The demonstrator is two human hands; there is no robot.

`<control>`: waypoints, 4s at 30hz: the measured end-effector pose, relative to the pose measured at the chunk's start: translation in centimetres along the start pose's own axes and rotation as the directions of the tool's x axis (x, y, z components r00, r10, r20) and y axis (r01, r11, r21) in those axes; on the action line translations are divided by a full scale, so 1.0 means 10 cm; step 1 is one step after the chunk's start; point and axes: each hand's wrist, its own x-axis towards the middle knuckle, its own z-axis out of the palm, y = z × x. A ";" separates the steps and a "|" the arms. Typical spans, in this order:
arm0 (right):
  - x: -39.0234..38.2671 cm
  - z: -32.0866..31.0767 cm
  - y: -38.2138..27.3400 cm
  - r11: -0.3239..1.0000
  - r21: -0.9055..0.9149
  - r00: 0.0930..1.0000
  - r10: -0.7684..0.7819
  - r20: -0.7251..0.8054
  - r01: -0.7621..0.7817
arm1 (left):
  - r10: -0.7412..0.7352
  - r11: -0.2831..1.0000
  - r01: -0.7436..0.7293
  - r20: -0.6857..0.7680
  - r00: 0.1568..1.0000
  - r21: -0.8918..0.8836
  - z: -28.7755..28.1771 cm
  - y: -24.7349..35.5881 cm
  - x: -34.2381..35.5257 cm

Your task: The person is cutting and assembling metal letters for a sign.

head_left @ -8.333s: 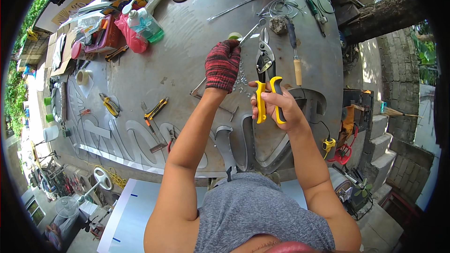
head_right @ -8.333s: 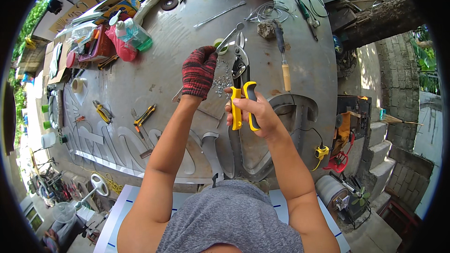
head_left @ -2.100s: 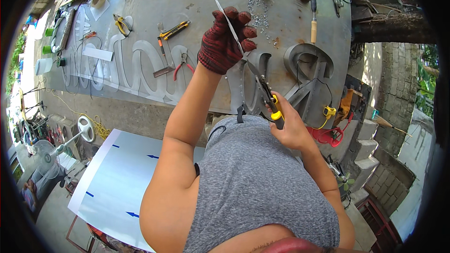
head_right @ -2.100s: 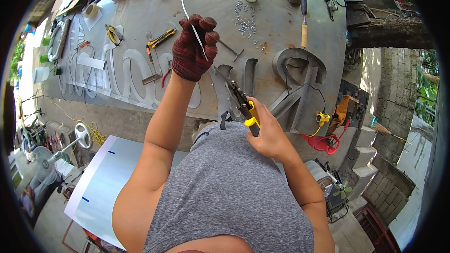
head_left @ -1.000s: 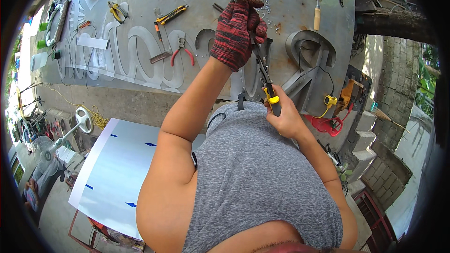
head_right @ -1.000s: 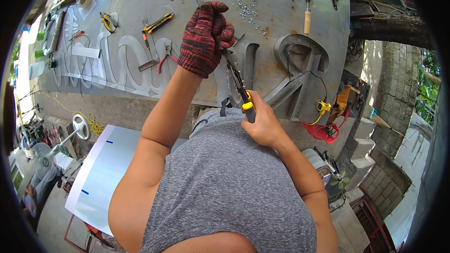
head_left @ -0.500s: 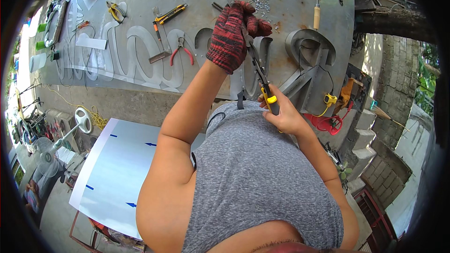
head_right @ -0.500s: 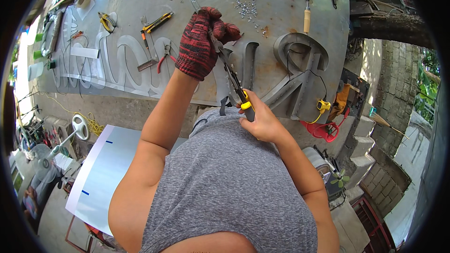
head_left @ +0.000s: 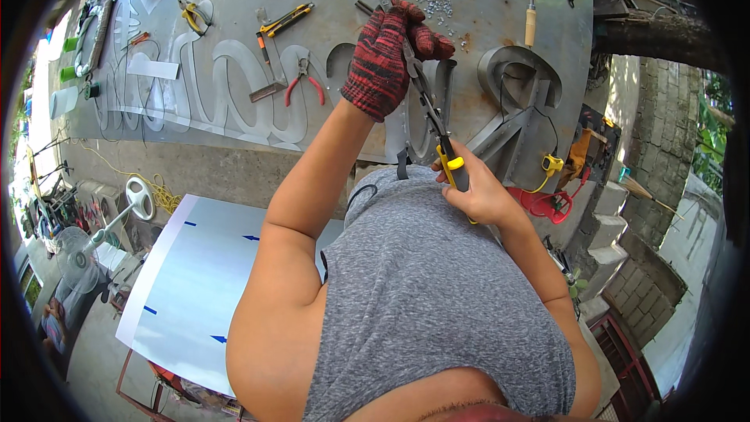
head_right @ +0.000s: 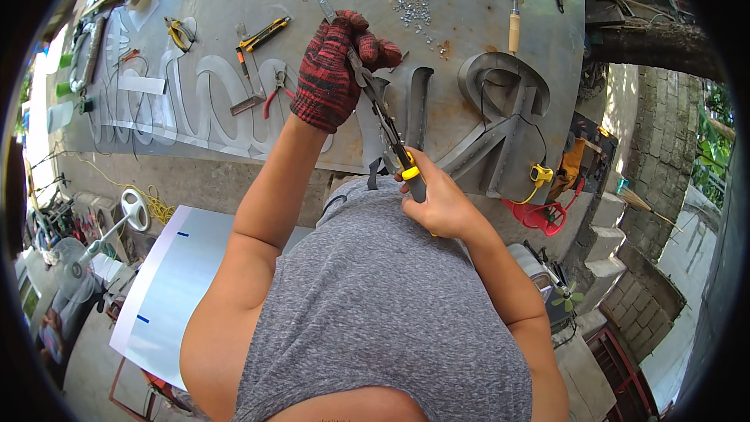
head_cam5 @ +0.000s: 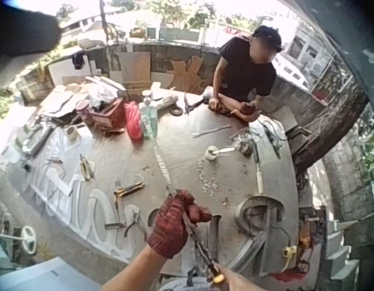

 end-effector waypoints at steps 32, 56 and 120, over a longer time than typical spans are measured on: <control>0.10 0.00 0.22 0.997 -0.054 0.998 -0.055 0.042 0.057 | 0.002 0.998 -0.023 -0.368 0.930 -0.053 0.01 0.42 0.25; 0.11 0.06 0.27 0.980 -0.178 0.994 -0.103 -0.049 0.093 | -0.008 0.995 -0.027 -0.353 0.936 -0.092 0.05 0.33 0.16; 0.11 -0.14 0.24 0.999 -0.042 0.985 0.019 0.169 -0.012 | -0.089 0.986 0.036 -0.328 0.941 -0.165 -0.01 0.23 0.05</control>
